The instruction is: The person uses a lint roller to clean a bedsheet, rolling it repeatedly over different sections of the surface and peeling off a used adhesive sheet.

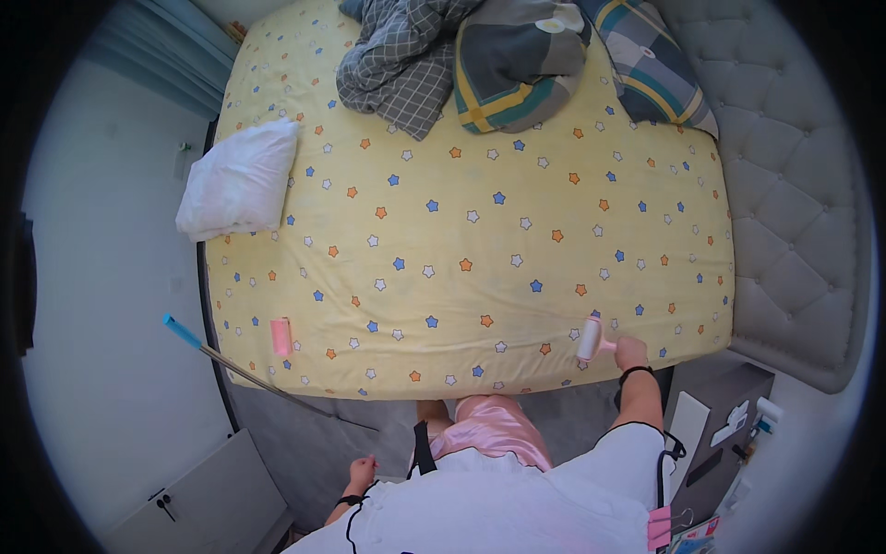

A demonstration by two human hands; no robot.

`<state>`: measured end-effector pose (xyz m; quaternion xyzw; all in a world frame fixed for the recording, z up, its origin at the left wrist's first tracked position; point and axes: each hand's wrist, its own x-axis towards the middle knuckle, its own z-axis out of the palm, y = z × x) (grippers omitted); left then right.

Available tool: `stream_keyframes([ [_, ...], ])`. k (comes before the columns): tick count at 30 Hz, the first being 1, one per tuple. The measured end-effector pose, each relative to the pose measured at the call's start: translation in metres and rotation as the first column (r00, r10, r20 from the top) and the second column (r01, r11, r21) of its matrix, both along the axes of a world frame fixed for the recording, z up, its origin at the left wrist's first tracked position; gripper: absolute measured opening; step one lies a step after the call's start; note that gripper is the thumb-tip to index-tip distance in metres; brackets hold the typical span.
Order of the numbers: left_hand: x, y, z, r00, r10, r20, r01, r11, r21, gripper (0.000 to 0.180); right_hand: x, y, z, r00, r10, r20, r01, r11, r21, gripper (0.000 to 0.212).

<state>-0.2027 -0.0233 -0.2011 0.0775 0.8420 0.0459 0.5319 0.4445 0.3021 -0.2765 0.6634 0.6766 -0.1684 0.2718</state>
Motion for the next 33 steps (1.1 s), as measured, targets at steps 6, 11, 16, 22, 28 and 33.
stream_keyframes([
  [6,0.016,0.022,-0.032,0.997,0.056,0.051,-0.061,0.993,0.104,0.036,-0.226,0.065,0.002,0.818,-0.301,-0.491,0.142,0.932,-0.334,0.039],
  [11,0.016,0.08,-0.043,0.997,-0.072,-0.014,0.073,0.965,0.253,0.037,-0.516,0.107,-0.009,0.747,0.021,-0.664,-0.093,0.993,-0.073,0.021],
  [16,-0.011,0.149,-0.066,0.892,-0.411,-0.186,0.448,0.858,0.25,0.035,-0.575,0.133,-0.022,0.825,0.091,-0.557,-0.143,0.989,-0.05,0.016],
  [22,-0.041,0.269,-0.116,0.991,-0.107,-0.086,0.134,0.885,0.445,0.034,-0.325,0.078,-0.002,0.805,0.135,-0.577,-0.131,0.99,0.049,0.024],
  [28,-0.045,0.379,-0.157,0.527,0.634,0.566,-0.784,0.619,0.036,0.05,-0.12,-0.029,0.025,0.975,-0.206,-0.082,0.205,0.979,-0.017,0.017],
  [33,-0.055,0.381,-0.166,0.462,0.655,0.597,-0.788,0.613,-0.063,0.055,-0.262,0.057,0.014,0.934,-0.018,-0.357,0.015,1.0,-0.01,0.017],
])
